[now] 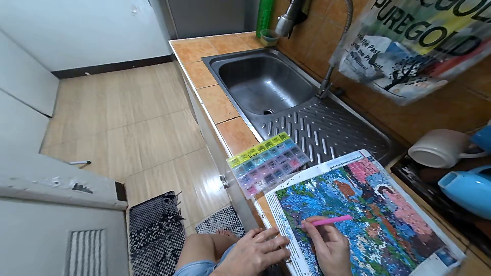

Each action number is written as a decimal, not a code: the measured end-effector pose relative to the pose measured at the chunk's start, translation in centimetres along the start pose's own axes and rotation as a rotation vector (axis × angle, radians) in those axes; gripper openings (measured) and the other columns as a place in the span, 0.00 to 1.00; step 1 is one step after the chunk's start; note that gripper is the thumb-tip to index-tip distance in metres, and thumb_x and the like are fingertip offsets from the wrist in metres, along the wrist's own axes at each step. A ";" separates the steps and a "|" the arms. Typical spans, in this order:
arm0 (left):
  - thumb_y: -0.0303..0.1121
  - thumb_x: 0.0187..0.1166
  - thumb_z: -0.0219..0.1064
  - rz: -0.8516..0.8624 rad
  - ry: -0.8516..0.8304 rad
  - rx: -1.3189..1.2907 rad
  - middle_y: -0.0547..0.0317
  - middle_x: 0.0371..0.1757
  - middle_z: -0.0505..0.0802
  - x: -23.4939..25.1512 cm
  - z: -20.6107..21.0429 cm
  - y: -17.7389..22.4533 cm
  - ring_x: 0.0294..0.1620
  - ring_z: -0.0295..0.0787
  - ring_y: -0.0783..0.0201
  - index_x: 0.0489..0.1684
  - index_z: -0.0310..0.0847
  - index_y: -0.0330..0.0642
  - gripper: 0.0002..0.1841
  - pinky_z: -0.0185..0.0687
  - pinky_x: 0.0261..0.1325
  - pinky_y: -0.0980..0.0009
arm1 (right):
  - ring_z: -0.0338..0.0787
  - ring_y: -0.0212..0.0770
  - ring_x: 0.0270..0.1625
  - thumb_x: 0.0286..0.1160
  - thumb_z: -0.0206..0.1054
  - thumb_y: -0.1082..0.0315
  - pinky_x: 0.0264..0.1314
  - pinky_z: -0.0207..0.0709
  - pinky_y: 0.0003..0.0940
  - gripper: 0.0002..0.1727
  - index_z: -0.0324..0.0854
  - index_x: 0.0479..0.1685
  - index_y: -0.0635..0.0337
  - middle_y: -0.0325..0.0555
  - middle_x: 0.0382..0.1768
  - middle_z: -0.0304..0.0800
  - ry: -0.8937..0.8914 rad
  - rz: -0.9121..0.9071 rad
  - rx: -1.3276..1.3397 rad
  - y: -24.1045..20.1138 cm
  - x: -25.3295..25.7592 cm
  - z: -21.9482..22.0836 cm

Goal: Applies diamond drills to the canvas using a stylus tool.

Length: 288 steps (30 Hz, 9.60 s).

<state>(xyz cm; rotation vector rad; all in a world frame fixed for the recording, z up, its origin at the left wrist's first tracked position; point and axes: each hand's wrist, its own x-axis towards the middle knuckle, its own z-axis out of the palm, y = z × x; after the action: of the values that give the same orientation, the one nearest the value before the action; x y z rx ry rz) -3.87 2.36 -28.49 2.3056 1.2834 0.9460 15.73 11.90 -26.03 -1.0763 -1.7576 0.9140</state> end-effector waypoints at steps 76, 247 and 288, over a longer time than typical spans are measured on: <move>0.14 0.69 0.63 0.012 -0.004 0.000 0.60 0.71 0.90 0.0 0.1 -0.3 0.78 0.81 0.50 0.59 0.90 0.51 0.25 0.79 0.73 0.52 | 0.88 0.18 0.32 0.73 0.65 0.73 0.38 0.82 0.13 0.07 0.85 0.38 0.69 0.37 0.33 0.92 -0.082 0.028 0.008 -0.1 0.4 -0.2; 0.14 0.67 0.64 0.014 0.014 0.017 0.61 0.70 0.91 -0.1 0.1 -0.3 0.78 0.81 0.52 0.59 0.90 0.53 0.26 0.78 0.74 0.55 | 0.88 0.14 0.42 0.82 0.65 0.68 0.44 0.82 0.10 0.05 0.83 0.40 0.58 0.30 0.41 0.92 0.064 -0.155 0.053 1.3 -0.5 0.2; 0.14 0.67 0.64 0.000 0.024 0.012 0.60 0.71 0.90 -0.2 0.3 -0.2 0.79 0.80 0.52 0.59 0.89 0.52 0.25 0.78 0.74 0.55 | 0.90 0.17 0.49 0.79 0.70 0.65 0.55 0.84 0.13 0.04 0.87 0.40 0.55 0.29 0.41 0.93 0.057 -0.252 0.037 2.0 -0.6 0.4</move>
<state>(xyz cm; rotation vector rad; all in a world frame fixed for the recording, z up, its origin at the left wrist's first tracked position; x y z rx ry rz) -3.83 2.30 -28.86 2.3100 1.3020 0.9720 16.14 12.01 -28.14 -0.8261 -1.7735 0.7494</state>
